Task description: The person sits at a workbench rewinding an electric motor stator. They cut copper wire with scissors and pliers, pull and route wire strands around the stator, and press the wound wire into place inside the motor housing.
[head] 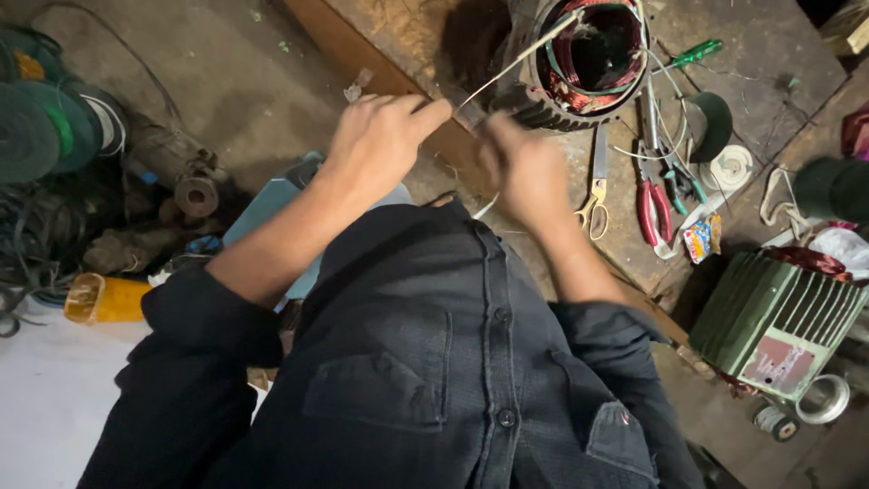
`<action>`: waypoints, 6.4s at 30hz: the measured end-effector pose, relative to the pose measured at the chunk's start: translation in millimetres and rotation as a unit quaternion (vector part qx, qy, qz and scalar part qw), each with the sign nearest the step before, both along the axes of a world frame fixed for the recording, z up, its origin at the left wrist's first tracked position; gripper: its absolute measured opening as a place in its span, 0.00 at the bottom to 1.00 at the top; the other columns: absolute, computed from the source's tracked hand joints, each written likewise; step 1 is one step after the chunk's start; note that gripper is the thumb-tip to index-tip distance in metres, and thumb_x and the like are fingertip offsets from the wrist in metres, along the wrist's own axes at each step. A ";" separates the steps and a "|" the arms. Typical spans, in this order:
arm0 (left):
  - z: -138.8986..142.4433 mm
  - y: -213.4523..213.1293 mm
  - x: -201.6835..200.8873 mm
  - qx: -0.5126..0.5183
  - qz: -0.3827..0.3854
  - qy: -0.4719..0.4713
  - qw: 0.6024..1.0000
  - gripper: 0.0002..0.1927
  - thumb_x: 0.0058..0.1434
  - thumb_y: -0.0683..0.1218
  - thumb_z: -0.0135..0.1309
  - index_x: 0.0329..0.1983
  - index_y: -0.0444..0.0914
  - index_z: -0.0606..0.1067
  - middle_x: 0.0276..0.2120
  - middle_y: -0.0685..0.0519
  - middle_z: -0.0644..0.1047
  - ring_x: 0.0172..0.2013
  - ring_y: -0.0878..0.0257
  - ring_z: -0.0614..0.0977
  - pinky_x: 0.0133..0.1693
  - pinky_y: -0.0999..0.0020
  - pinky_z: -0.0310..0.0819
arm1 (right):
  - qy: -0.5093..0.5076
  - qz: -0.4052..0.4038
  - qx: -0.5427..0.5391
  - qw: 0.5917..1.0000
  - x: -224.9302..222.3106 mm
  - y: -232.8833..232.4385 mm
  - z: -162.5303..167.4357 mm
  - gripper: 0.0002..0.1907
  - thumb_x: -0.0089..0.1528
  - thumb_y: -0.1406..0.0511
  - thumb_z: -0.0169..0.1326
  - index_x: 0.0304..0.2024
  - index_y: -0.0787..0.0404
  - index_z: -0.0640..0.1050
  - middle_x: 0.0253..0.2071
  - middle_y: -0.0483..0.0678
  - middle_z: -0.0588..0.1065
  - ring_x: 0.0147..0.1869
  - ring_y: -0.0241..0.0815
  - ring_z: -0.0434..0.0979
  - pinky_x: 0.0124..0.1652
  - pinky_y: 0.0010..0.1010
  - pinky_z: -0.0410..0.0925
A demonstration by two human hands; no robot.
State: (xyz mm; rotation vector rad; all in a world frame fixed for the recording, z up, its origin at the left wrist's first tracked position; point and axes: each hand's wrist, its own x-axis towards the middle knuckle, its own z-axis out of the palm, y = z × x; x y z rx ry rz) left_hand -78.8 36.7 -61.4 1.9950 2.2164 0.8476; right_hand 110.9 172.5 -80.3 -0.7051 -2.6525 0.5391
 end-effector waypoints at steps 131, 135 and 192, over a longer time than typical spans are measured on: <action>2.2 -2.0 10.5 -0.015 0.003 0.098 0.995 0.10 0.62 0.41 0.51 0.47 0.40 0.75 0.31 0.51 0.78 0.34 0.54 0.83 0.38 0.58 0.75 | -0.033 -0.040 0.000 0.999 -1.4 -10.4 -3.4 0.13 0.65 0.67 0.58 0.52 0.62 0.76 0.30 0.59 0.77 0.29 0.60 0.78 0.29 0.49 0.68; -4.1 9.7 11.9 -0.187 0.025 -0.175 0.966 0.09 0.64 0.42 0.51 0.47 0.42 0.76 0.32 0.49 0.79 0.31 0.53 0.82 0.34 0.58 0.75 | -0.020 0.019 -0.008 1.000 1.1 -9.2 7.3 0.10 0.63 0.65 0.59 0.46 0.59 0.77 0.28 0.59 0.76 0.30 0.61 0.78 0.30 0.47 0.69; 34.1 -8.7 -23.1 -0.034 -0.030 0.207 0.977 0.16 0.60 0.43 0.54 0.51 0.47 0.77 0.33 0.52 0.79 0.28 0.60 0.83 0.34 0.67 0.75 | -0.070 -0.057 0.109 0.990 -19.5 -14.8 36.2 0.07 0.69 0.67 0.57 0.50 0.57 0.78 0.20 0.48 0.74 0.20 0.48 0.74 0.21 0.42 0.64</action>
